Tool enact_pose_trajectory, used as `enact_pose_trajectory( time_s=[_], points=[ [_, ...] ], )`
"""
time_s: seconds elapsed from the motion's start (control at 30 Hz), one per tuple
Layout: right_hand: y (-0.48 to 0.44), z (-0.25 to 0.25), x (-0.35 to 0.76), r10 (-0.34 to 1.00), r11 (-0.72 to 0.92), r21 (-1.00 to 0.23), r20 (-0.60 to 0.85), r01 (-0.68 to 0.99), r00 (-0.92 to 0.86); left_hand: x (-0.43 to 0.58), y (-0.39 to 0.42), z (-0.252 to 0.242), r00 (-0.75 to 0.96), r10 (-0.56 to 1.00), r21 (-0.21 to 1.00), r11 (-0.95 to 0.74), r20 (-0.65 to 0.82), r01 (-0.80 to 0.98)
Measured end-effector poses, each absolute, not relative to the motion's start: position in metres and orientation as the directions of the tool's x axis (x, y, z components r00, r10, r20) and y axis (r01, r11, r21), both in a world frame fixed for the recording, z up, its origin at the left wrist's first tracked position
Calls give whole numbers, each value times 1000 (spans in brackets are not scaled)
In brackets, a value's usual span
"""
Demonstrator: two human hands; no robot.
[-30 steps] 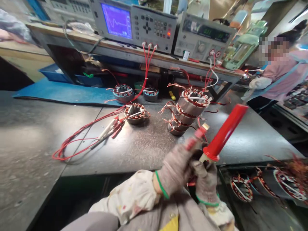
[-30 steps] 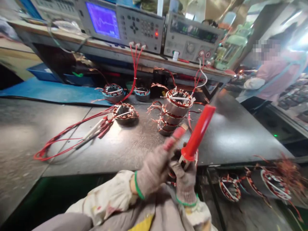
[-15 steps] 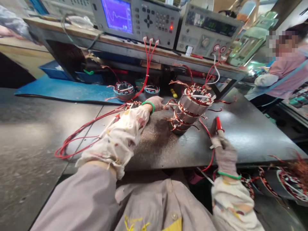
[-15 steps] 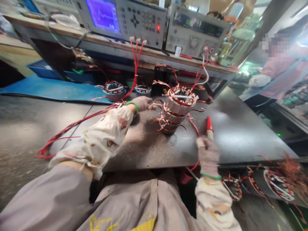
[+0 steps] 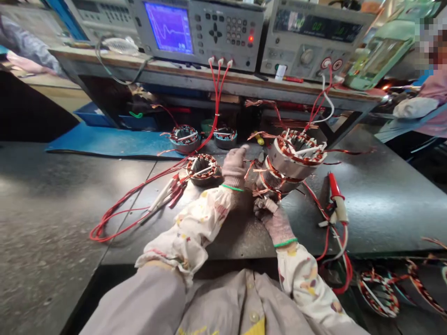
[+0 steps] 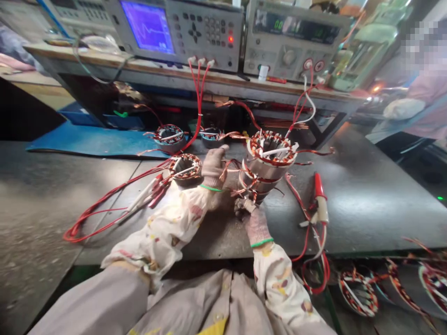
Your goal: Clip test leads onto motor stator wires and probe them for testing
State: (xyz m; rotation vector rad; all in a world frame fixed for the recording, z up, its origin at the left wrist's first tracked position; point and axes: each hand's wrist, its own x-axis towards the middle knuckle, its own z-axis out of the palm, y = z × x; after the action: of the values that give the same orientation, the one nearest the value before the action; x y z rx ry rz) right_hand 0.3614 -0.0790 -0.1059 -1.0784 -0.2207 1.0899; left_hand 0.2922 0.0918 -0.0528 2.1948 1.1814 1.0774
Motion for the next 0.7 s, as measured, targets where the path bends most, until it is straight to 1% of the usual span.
enact_pose_trajectory(
  time_s=[0.03, 0.07, 0.1, 0.13, 0.17, 0.23, 0.37, 0.5, 0.6, 0.7],
  points=[
    [-84, -105, 362, 799, 44, -788, -341, -614, 495, 296, 89, -58, 233, 915, 798, -401, 329, 449],
    [-87, -105, 363, 799, 44, -783, -345, -621, 493, 300, 87, -61, 144, 972, 910, -226, 186, 348],
    [-90, -105, 363, 799, 43, -779, -350, -626, 489, 304, 85, -64, 92, 995, 971, -57, 37, 231],
    [-91, -106, 364, 799, 39, -775, -355, -630, 486, 307, 83, -66, 78, 993, 989, 73, -84, 131],
    [-92, -106, 364, 798, 35, -773, -360, -633, 483, 308, 81, -67, 91, 984, 986, 149, -155, 71],
    [-92, -108, 365, 794, 29, -773, -367, -634, 485, 309, 77, -67, 151, 969, 981, 193, -195, 24],
    [-95, -112, 365, 794, 27, -785, -360, -619, 491, 300, 68, -59, 320, 926, 971, 232, -201, -63],
    [-112, -115, 366, 802, 10, -810, -344, -587, 488, 279, 67, -46, 456, 881, 984, 171, -128, -56],
    [-131, -117, 371, 796, -4, -835, -335, -550, 503, 258, 72, -36, 538, 839, 996, 57, -85, 69],
    [-149, -118, 378, 780, -9, -852, -333, -523, 530, 239, 77, -32, 571, 818, 957, -109, -66, 268]
  ],
)
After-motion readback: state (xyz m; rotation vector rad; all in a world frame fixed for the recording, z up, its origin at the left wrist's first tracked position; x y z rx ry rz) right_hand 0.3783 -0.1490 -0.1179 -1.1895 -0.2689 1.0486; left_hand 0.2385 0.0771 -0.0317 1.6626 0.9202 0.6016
